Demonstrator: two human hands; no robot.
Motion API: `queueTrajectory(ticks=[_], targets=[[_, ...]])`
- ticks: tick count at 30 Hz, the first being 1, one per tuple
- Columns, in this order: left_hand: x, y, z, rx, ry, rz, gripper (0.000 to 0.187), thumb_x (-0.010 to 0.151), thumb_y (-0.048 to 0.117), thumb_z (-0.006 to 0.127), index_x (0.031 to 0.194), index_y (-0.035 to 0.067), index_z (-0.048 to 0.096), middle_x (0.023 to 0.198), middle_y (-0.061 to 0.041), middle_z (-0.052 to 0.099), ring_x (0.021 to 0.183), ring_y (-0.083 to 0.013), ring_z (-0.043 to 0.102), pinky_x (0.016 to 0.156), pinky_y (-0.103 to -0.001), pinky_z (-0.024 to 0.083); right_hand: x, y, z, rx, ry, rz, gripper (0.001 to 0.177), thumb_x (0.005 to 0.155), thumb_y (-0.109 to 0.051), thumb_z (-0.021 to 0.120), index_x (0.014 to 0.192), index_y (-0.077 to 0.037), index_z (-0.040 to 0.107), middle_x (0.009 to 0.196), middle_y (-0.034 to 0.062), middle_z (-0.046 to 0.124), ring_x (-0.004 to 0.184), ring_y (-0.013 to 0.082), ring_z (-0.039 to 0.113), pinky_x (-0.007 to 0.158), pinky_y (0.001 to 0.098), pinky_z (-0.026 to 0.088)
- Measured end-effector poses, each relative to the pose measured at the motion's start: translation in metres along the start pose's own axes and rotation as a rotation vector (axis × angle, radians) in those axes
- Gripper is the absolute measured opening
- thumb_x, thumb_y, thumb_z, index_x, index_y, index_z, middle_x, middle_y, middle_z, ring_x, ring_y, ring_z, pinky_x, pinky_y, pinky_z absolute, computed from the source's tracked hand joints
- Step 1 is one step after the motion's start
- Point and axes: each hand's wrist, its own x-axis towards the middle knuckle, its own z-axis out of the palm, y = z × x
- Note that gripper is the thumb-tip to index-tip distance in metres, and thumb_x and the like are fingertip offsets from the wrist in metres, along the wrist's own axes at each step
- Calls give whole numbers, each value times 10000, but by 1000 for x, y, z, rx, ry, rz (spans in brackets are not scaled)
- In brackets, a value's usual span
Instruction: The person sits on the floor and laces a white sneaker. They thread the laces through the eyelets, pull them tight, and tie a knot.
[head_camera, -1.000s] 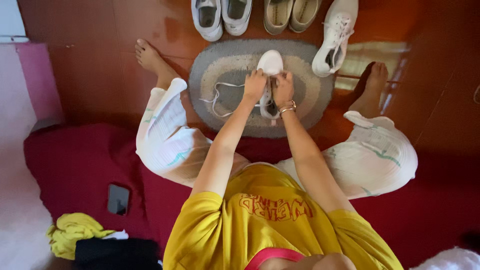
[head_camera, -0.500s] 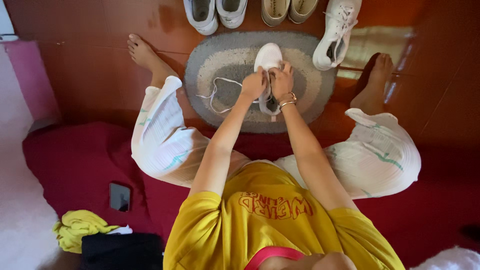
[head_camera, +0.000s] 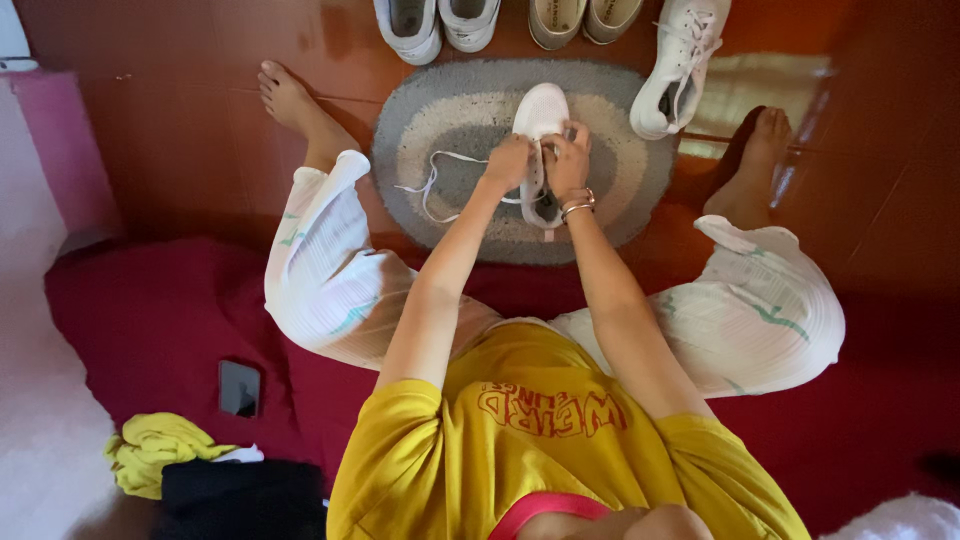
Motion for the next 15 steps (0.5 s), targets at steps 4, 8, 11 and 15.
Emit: queueTrajectory(ticks=[4, 8, 11, 15], targets=[[-1, 9, -9, 35, -57, -15, 268, 959, 231, 557, 1067, -4, 627, 1134, -223, 650, 1037, -415, 655, 870, -518, 531, 1, -3, -3, 19, 19, -19, 178, 820, -20, 811, 952, -138, 790, 1318, 139, 529, 1234, 385, 537, 1031, 442, 482], [-7, 13, -16, 74, -84, 53, 354, 1015, 264, 461, 983, -13, 679, 1055, -255, 692, 992, -436, 676, 864, -537, 538, -3, -4, -5, 13, 25, -39, 185, 813, -30, 807, 962, -138, 786, 1317, 147, 535, 1229, 393, 544, 1039, 446, 473], [-11, 14, -23, -6, -194, -77, 413, 1025, 289, 465, 943, -35, 708, 1000, -288, 702, 946, -453, 692, 862, -538, 548, 0, -5, -8, -16, -11, -14, 191, 813, -33, 805, 962, -152, 791, 1330, 157, 534, 1216, 399, 546, 1029, 450, 468], [-26, 19, -31, 40, -97, -7, 437, 997, 320, 513, 870, -36, 731, 939, -288, 707, 906, -468, 685, 844, -557, 533, 1, -7, -13, 12, 3, -52, 166, 842, -60, 785, 986, -142, 781, 1305, 164, 557, 1203, 386, 569, 1034, 443, 479]])
